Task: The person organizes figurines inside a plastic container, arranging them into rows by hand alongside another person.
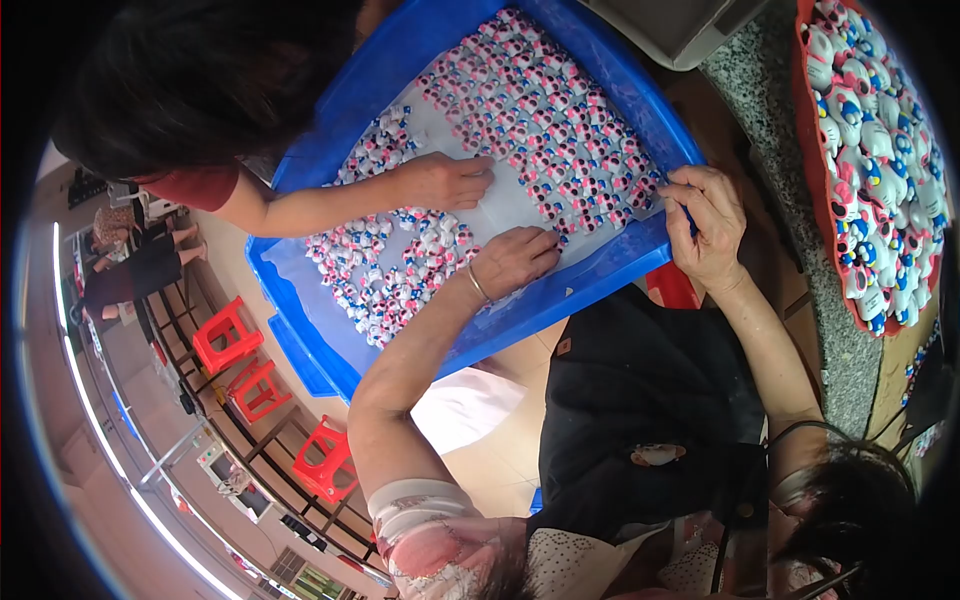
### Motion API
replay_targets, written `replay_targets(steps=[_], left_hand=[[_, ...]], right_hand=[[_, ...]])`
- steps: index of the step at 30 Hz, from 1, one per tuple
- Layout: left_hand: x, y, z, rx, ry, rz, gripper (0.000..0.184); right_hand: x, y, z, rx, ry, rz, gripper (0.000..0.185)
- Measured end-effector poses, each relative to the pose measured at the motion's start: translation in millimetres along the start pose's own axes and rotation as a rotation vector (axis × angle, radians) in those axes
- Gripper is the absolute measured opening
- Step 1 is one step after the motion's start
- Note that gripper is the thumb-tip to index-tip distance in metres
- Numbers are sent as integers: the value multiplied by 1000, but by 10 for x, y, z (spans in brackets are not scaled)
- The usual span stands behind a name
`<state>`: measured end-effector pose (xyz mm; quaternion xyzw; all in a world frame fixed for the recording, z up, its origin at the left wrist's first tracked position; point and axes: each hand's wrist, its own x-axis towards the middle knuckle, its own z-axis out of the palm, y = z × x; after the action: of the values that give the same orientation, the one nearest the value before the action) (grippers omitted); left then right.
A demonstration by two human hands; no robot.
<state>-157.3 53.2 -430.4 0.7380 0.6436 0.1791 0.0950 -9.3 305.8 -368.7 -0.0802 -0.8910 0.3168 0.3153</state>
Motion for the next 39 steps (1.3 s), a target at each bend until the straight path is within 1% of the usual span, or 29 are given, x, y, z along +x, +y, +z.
replay_targets(steps=[6, 10, 11, 13, 14, 16, 17, 18, 19, 22, 23, 26, 28, 29, 30, 32, 33, 35, 37, 39], left_hand=[[155, 15, 70, 5, 20, 81, 14], [163, 21, 25, -28, 45, 54, 14], [124, 35, -39, -41, 64, 0, 17], [-26, 46, -152, -68, 192, -215, 20], [-81, 95, -204, -86, 228, -411, 18], [-207, 101, -258, -178, 256, -675, 14], [-292, 105, -276, -185, 207, -783, 12], [-375, 71, -282, -96, 216, -783, 11], [-436, 80, -308, -12, 219, -785, 10], [-571, 168, -281, 19, 102, -805, 7], [-569, 213, -298, -28, 162, -771, 7], [-581, 294, -355, -155, 150, -749, 8], [-550, 302, -324, -131, 149, -706, 13], [-539, 289, -285, -132, 150, -675, 20], [-512, 302, -261, -133, 151, -672, 20], [-405, 284, -242, -28, 40, -742, 25], [-379, 268, -202, 13, -60, -809, 30], [-350, 221, -155, -29, -117, -858, 28], [-365, 153, -116, -3, -119, -844, 26], [-404, 64, -63, -124, -171, -858, 25]], right_hand=[[1, -15, -10, 7, -8, -4, 12], [11, -18, -11, 5, -10, -12, 12], [17, -27, -26, 9, -24, -14, 12], [6, -30, -33, 16, -30, -17, 13], [18, -33, -36, 10, -42, -11, 13], [53, -99, -67, -8, -50, -16, 14], [97, -160, -102, -51, -109, 28, 14], [146, -217, -133, -92, -174, 73, 15], [194, -283, -165, -98, -172, 79, 15], [307, -400, -175, -61, -163, 72, 15], [324, -359, -115, -64, -144, -16, 14], [191, -244, 70, -149, -245, -43, 10], [204, -260, 84, -142, -246, -39, 10], [210, -271, 82, -140, -235, -36, 9], [202, -266, 79, -136, -234, -39, 9], [196, -263, 66, -136, -241, -31, 9], [199, -265, 64, -130, -249, -24, 9], [202, -264, 65, -119, -236, -23, 9], [190, -254, 61, -111, -233, -17, 9], [185, -244, 61, -110, -226, -20, 9]])
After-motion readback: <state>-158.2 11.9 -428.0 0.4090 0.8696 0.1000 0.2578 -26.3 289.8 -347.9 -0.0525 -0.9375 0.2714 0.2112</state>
